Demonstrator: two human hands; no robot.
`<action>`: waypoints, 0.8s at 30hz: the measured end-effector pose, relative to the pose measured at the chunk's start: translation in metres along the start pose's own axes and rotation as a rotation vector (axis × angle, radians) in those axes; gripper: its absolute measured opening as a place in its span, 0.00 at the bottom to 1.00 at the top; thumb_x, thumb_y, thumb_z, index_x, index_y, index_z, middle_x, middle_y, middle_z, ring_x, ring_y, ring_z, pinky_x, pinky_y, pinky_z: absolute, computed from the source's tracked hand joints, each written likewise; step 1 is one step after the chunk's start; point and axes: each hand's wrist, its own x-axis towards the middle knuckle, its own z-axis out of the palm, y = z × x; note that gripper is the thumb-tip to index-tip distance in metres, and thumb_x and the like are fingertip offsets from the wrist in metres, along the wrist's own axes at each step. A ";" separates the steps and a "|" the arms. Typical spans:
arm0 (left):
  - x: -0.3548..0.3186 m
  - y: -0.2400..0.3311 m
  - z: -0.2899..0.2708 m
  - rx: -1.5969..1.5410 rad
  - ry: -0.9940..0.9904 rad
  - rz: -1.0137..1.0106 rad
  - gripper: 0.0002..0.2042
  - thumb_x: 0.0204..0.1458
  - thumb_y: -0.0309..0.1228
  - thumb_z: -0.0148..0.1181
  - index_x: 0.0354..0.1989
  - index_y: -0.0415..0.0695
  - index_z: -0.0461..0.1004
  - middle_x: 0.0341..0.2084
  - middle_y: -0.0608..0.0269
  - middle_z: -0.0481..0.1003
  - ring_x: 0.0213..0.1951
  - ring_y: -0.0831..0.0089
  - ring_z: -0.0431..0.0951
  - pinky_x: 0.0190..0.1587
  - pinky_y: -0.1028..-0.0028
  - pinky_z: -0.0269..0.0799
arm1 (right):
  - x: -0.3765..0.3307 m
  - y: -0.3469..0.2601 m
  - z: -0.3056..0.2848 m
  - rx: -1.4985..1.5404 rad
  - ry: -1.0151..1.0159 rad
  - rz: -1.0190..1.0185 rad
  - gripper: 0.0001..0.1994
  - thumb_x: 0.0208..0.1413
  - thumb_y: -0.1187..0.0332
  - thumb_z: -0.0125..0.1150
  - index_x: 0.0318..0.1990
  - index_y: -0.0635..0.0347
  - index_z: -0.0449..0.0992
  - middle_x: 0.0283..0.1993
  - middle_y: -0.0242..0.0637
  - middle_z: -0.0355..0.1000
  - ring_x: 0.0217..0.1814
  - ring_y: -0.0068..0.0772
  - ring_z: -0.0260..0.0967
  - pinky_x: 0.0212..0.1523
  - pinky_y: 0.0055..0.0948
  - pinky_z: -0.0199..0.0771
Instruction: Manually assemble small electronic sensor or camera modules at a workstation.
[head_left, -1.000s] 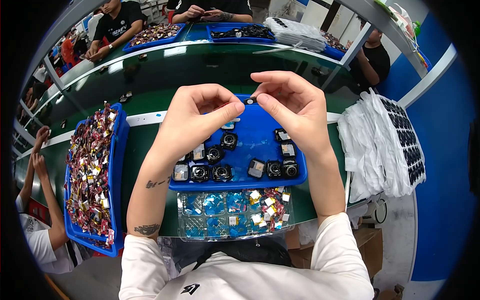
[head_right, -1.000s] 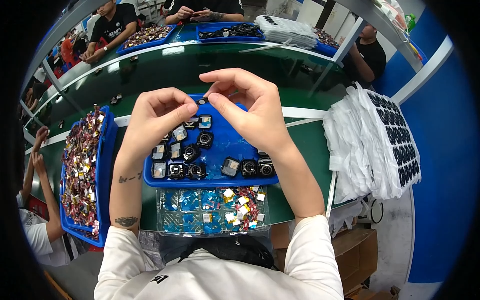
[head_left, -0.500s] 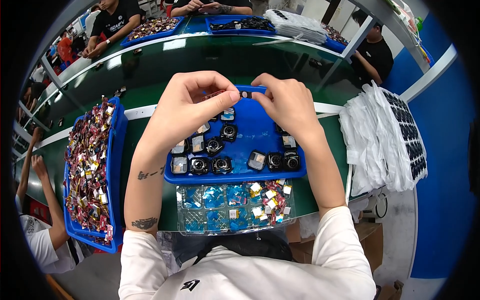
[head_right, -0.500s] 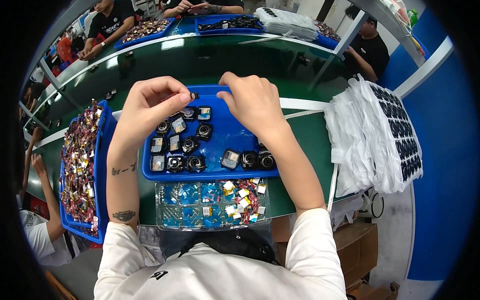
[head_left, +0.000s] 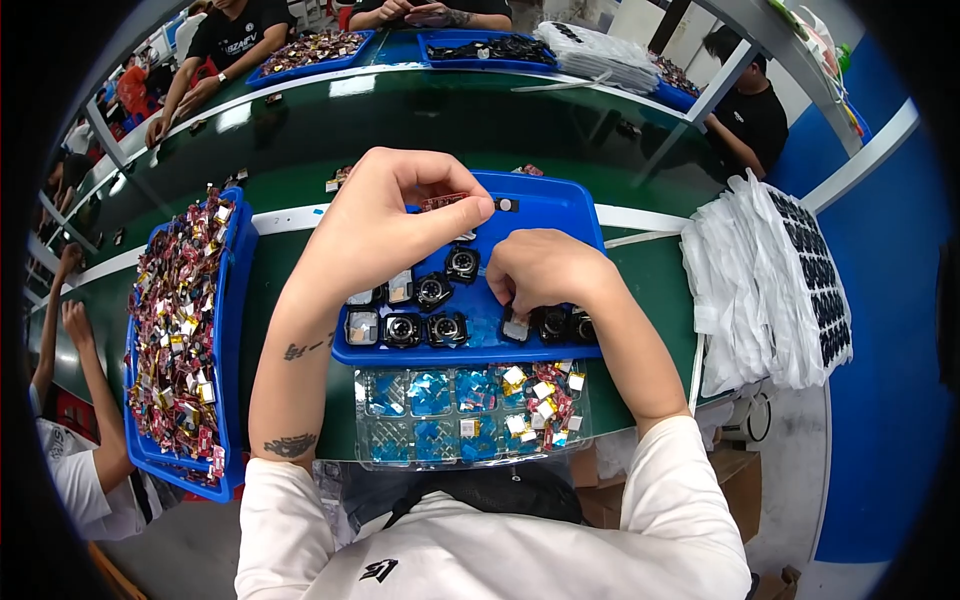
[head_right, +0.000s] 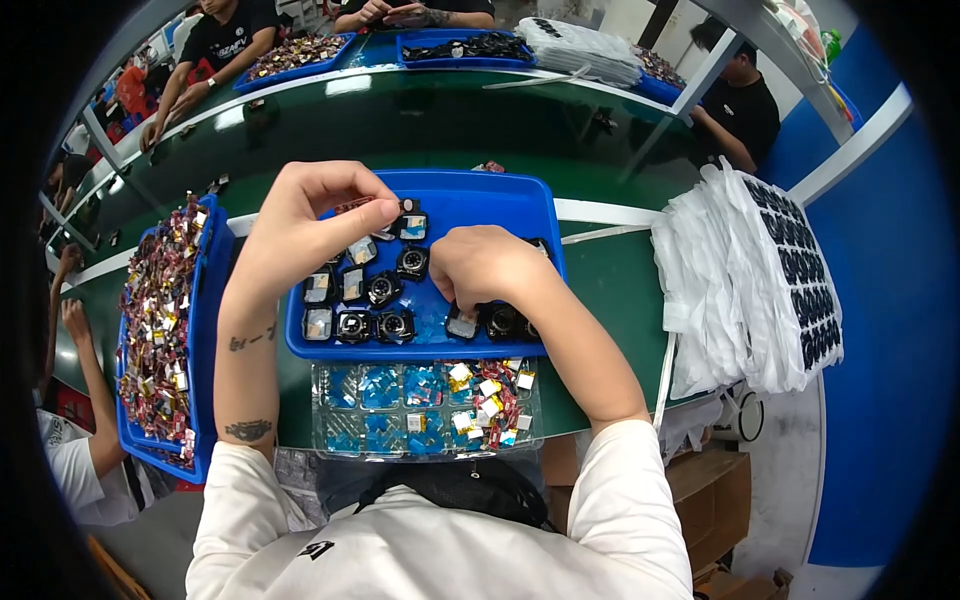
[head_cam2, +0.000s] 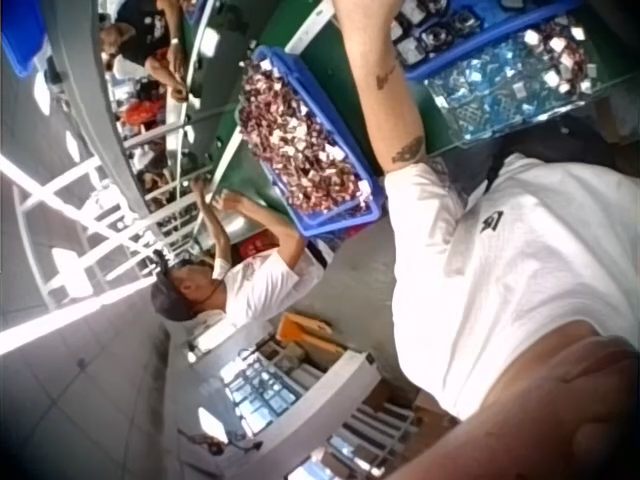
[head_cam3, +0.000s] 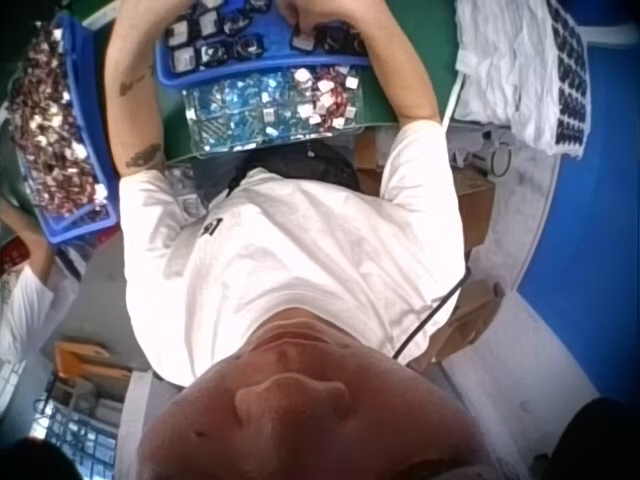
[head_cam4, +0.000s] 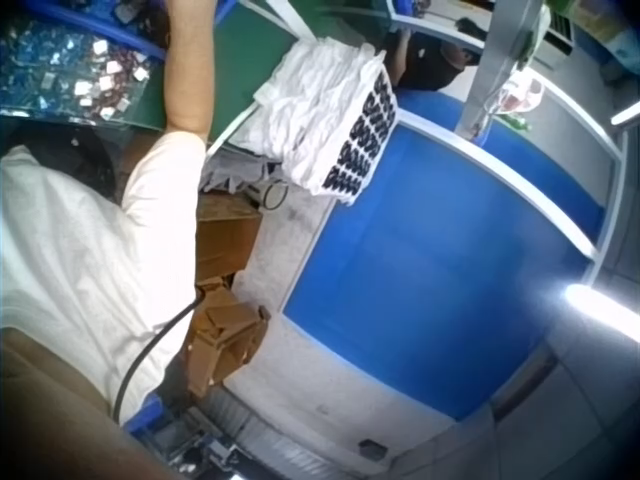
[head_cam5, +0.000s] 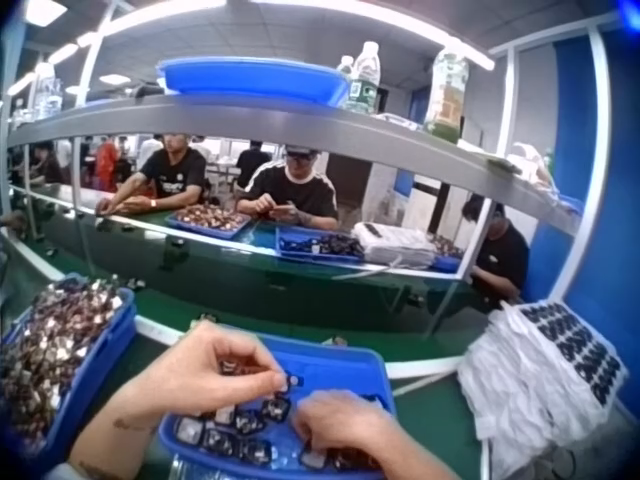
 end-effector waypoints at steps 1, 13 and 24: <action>0.000 0.000 0.000 0.001 0.002 0.003 0.06 0.50 0.27 0.64 0.29 0.35 0.77 0.24 0.68 0.75 0.29 0.85 0.71 0.34 0.83 0.66 | 0.000 0.002 -0.002 0.058 -0.013 -0.025 0.10 0.33 0.73 0.69 0.28 0.60 0.77 0.28 0.36 0.75 0.37 0.36 0.75 0.38 0.31 0.73; -0.002 0.000 0.007 0.159 0.203 -0.098 0.06 0.47 0.27 0.63 0.26 0.35 0.78 0.17 0.71 0.73 0.23 0.89 0.67 0.25 0.85 0.60 | -0.001 0.007 -0.013 1.112 0.749 -0.340 0.13 0.48 0.77 0.60 0.43 0.67 0.77 0.32 0.35 0.76 0.33 0.19 0.73 0.36 0.19 0.75; 0.001 -0.003 0.015 0.340 0.379 -0.033 0.08 0.46 0.28 0.62 0.26 0.32 0.78 0.14 0.67 0.73 0.20 0.87 0.68 0.23 0.83 0.60 | -0.007 -0.009 -0.011 1.096 0.842 -0.340 0.12 0.49 0.75 0.64 0.43 0.66 0.77 0.36 0.37 0.76 0.37 0.20 0.73 0.40 0.20 0.75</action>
